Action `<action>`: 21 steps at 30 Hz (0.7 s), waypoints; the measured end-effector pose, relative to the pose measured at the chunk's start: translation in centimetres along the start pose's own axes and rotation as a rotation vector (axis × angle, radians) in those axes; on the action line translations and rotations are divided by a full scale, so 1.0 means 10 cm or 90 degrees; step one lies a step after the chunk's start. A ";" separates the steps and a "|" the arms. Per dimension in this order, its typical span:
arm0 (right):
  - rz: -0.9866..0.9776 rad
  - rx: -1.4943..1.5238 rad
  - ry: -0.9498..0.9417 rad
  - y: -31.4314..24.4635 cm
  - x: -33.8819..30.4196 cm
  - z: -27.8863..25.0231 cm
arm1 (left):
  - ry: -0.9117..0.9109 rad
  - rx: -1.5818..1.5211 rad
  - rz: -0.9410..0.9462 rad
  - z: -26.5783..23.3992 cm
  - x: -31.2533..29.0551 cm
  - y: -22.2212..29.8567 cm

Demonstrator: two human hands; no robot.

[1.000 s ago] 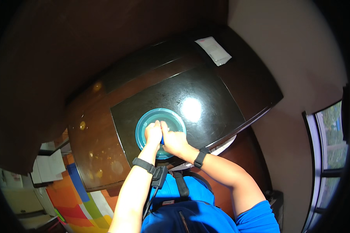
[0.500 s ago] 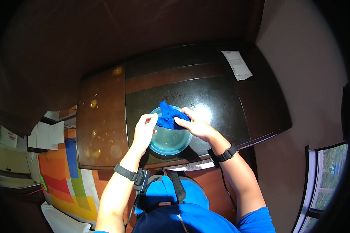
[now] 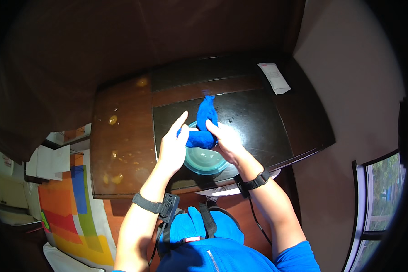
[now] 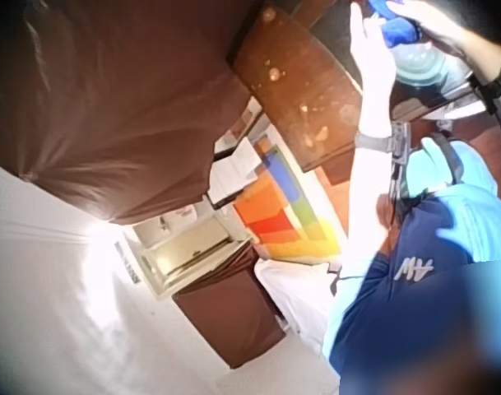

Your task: Cleaning a wooden desk using a cloth and a bowl of water.

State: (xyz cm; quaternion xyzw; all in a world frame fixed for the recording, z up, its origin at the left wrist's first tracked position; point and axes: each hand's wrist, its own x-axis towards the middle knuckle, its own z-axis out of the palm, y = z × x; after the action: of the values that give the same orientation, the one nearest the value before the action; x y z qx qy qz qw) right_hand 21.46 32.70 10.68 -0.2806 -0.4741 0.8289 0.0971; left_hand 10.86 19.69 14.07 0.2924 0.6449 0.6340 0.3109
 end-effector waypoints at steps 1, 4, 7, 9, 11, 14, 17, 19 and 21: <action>-0.005 -0.002 0.003 0.08 0.04 0.11 | 0.043 0.034 -0.012 -0.12 -0.05 0.03; -0.050 0.436 0.051 0.34 0.11 0.43 | 0.093 0.035 0.131 -0.65 -0.27 -0.11; -0.191 0.434 0.124 0.57 0.10 1.06 | 0.181 0.285 0.177 -1.21 -0.45 -0.23; -0.245 0.253 0.234 1.04 0.34 1.36 | 0.231 0.306 0.160 -1.47 -0.51 -0.48; -0.239 0.228 0.216 1.16 0.17 2.18 | 0.107 -0.064 -0.081 -1.65 -0.75 -0.57; -0.216 0.407 0.126 1.53 -0.02 2.68 | 0.189 -0.255 -0.163 -1.57 -1.09 -0.60; -0.197 0.489 0.087 1.73 -0.20 2.86 | 0.147 -0.308 -0.162 -1.86 -1.22 -0.83; -0.182 0.446 0.087 1.82 -0.35 2.89 | 0.128 -0.339 -0.167 -1.95 -1.33 -0.88; -0.218 0.108 0.157 1.94 -0.45 2.81 | 0.203 -0.216 -0.148 -1.94 -1.49 -0.90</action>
State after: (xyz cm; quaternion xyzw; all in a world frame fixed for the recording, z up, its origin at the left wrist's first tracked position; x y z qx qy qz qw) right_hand 11.52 -0.09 7.08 -0.2861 -0.4278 0.7969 0.3166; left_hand 5.51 -4.32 5.56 0.0565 0.5994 0.7313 0.3205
